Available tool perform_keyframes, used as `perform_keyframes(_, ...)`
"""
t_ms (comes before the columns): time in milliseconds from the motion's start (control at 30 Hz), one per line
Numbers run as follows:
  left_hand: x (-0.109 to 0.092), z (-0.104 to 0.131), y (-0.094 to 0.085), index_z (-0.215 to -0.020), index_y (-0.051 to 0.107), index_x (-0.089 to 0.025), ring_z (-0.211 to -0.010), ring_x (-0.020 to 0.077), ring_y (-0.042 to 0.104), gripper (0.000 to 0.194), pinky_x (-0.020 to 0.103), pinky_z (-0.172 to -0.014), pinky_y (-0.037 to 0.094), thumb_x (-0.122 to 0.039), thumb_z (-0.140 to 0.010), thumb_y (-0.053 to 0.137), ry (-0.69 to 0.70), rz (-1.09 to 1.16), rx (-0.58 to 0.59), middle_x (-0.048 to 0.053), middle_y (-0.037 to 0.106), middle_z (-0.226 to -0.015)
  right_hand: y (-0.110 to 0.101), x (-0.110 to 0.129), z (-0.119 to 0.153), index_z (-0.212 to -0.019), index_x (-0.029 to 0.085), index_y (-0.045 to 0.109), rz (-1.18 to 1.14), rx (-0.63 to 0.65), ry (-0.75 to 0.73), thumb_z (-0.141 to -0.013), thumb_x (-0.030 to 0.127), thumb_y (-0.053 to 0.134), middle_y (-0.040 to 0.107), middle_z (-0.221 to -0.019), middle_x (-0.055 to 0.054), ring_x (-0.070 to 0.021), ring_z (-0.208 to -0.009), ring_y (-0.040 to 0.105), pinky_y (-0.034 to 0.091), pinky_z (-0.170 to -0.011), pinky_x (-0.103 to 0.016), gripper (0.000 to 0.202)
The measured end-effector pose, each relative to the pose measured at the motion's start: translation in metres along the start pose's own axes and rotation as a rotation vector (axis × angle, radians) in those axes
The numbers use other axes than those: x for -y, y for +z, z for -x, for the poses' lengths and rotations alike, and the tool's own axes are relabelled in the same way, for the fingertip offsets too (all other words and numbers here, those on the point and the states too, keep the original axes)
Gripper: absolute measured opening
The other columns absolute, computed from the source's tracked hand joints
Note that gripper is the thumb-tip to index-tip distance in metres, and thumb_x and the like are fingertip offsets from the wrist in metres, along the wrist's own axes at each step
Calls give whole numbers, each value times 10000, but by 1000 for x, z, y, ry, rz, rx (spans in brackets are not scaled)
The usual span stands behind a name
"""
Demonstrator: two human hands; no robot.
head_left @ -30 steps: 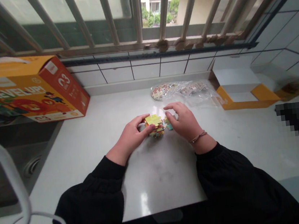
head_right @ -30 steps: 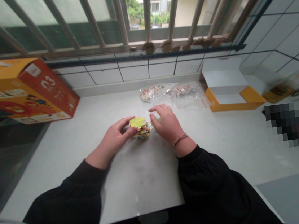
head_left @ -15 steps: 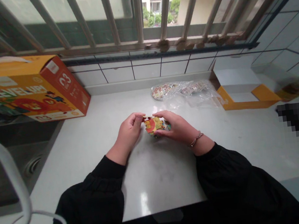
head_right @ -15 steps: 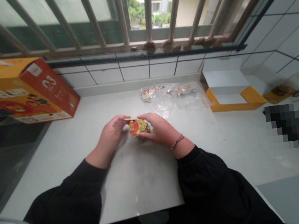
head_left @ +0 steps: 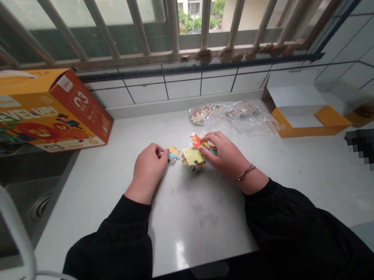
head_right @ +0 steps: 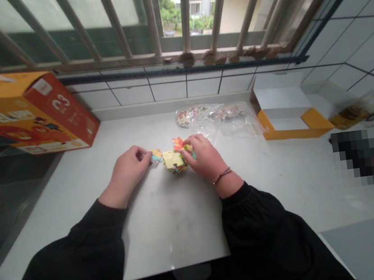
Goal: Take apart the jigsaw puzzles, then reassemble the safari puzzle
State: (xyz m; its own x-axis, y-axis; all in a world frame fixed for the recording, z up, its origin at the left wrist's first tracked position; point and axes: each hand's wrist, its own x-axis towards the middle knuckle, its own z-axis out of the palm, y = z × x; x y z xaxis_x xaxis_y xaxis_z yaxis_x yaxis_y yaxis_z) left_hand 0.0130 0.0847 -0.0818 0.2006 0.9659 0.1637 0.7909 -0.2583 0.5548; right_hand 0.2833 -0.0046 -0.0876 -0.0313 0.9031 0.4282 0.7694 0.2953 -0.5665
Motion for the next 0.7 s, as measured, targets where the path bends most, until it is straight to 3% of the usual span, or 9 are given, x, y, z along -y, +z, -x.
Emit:
perform_keyframes(133,-8,4,-1,-1063,705,-219,-1030,319,698,206,476,-972,544,-412,-1008,661,232,62,-60,121,760,-1086,0,-2,0,-1268,199,729,54,-81,51,-1044,274,627,714,-1331,-193,-355,-1316,664,531,-1166,-571,258)
perform_keyframes(233,-23,13,-5,-1190,719,-232,-1188,323,704,312,502,-1108,529,-500,-1031,696,476,197,94,114,773,-1225,0,2,-1,-1264,223,733,-13,-74,-21,-1072,284,595,743,-1326,-168,-335,-1351,659,512,-1202,-563,244)
perform_keyframes(333,-33,20,-6,-1268,724,-260,-1270,328,700,435,513,-1153,523,-516,-940,850,605,262,246,107,772,-1328,1,6,-1,-1238,246,738,-62,-6,-93,-1068,319,628,761,-1314,-140,-320,-1347,672,509,-1223,-555,215)
perform_keyframes(433,-32,22,-3,-1273,740,-265,-1280,321,706,439,518,-1161,526,-509,-932,873,577,295,250,106,778,-1345,3,6,-1,-1242,251,727,-78,37,-112,-1063,315,628,773,-1300,-126,-308,-1317,692,508,-1232,-567,215)
perform_keyframes(700,-25,18,-3,-1203,795,-256,-1108,292,766,449,435,-1007,574,-657,-1021,706,327,411,218,80,833,-1195,0,8,0,-1277,263,707,-90,69,-133,-1057,365,651,780,-1303,-116,-316,-1290,707,540,-1190,-580,249)
